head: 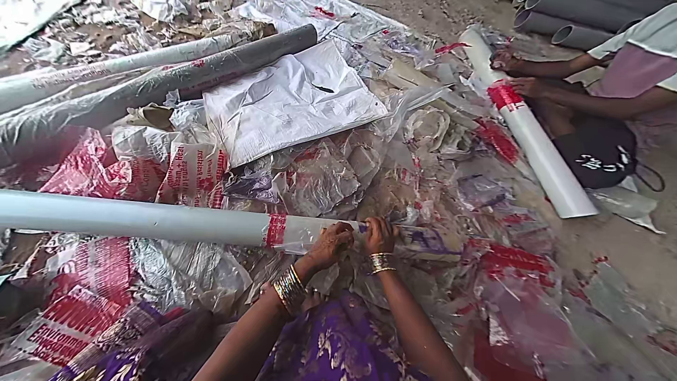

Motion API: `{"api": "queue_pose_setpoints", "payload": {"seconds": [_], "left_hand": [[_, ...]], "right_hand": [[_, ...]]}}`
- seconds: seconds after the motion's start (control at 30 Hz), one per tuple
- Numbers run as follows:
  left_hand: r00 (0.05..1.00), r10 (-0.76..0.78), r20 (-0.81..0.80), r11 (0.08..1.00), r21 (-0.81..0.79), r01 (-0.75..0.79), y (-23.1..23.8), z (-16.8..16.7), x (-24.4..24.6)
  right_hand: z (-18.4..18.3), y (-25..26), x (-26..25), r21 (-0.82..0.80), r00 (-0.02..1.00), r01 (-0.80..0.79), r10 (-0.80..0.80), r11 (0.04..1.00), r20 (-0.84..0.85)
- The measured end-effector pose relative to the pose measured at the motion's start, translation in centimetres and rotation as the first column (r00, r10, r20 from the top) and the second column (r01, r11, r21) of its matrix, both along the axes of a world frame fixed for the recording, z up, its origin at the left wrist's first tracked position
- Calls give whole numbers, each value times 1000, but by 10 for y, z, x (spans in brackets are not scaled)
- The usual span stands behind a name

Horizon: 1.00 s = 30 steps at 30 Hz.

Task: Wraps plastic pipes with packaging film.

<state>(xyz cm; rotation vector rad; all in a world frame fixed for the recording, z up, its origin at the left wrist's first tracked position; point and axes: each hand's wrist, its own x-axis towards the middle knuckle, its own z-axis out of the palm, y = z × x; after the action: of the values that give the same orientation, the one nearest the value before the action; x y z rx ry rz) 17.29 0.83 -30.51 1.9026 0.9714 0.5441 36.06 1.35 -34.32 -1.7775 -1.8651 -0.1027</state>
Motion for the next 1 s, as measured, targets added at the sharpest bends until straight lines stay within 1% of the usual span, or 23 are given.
{"api": "queue_pose_setpoints", "payload": {"seconds": [0.07, 0.1, 0.17, 0.23, 0.3, 0.37, 0.4, 0.43, 0.47, 0.5, 0.53, 0.57, 0.6, 0.67, 0.7, 0.77, 0.8, 0.87, 0.93, 1.0], "left_hand": [[990, 95, -107, 995, 48, -90, -13, 8, 7], [979, 126, -158, 992, 40, -121, -16, 14, 11], [969, 171, -181, 985, 16, -171, -22, 18, 16], [969, 191, -159, 981, 14, -192, -27, 19, 15], [972, 203, -120, 979, 13, -203, -35, 18, 15], [967, 251, -54, 968, 19, -250, -50, 17, 14], [958, 287, 10, 958, 17, -287, -62, 21, 12], [941, 320, 107, 943, 56, -327, -79, 30, 9], [932, 302, 201, 939, 105, -327, -99, 46, 4], [936, 246, 252, 939, 177, -294, -124, 64, -6], [949, 204, 242, 924, 272, -268, -143, 79, -18], [955, 220, 197, 889, 363, -279, -150, 86, -34], [939, 303, 162, 845, 409, -343, -147, 89, -54], [835, 517, 191, 748, 373, -549, -125, 93, -107], [778, 580, 242, 703, 334, -628, -112, 99, -132], [704, 606, 370, 643, 294, -708, -93, 107, -168], [683, 603, 412, 630, 280, -725, -89, 107, -175], [669, 597, 444, 627, 263, -734, -83, 99, -173], [681, 585, 440, 646, 254, -720, -79, 90, -159], [710, 577, 403, 673, 257, -693, -77, 81, -143]], "right_hand": [[1, -2, -1, -34, 1000, 4, -3, 999, 7], [5, 2, -1, -72, 1000, 14, -13, 997, 8], [15, 10, -1, -194, 999, 38, -36, 980, 14], [26, 17, -3, -322, 998, 59, -58, 945, 15], [32, 23, -3, -388, 997, 78, -76, 918, 20], [38, 28, -3, -456, 995, 95, -94, 885, 24], [41, 31, -3, -482, 994, 104, -105, 870, 26], [44, 37, -2, -495, 992, 124, -123, 860, 35], [50, 46, 0, -534, 987, 155, -150, 831, 54], [57, 53, -2, -595, 981, 187, -183, 782, 68], [62, 62, -4, -643, 973, 216, -213, 734, 84], [65, 69, -7, -671, 966, 241, -240, 701, 96], [67, 72, -10, -678, 961, 258, -257, 688, 104], [66, 67, -17, -652, 964, 240, -259, 719, 69], [65, 62, -17, -625, 967, 221, -253, 748, 39], [61, 50, -14, -566, 970, 198, -244, 800, -6], [57, 44, -11, -538, 971, 195, -238, 820, -12], [49, 32, -5, -495, 972, 199, -234, 846, -9], [46, 26, -3, -466, 975, 192, -222, 864, -8], [44, 24, -5, -445, 979, 171, -202, 879, -24]]}}
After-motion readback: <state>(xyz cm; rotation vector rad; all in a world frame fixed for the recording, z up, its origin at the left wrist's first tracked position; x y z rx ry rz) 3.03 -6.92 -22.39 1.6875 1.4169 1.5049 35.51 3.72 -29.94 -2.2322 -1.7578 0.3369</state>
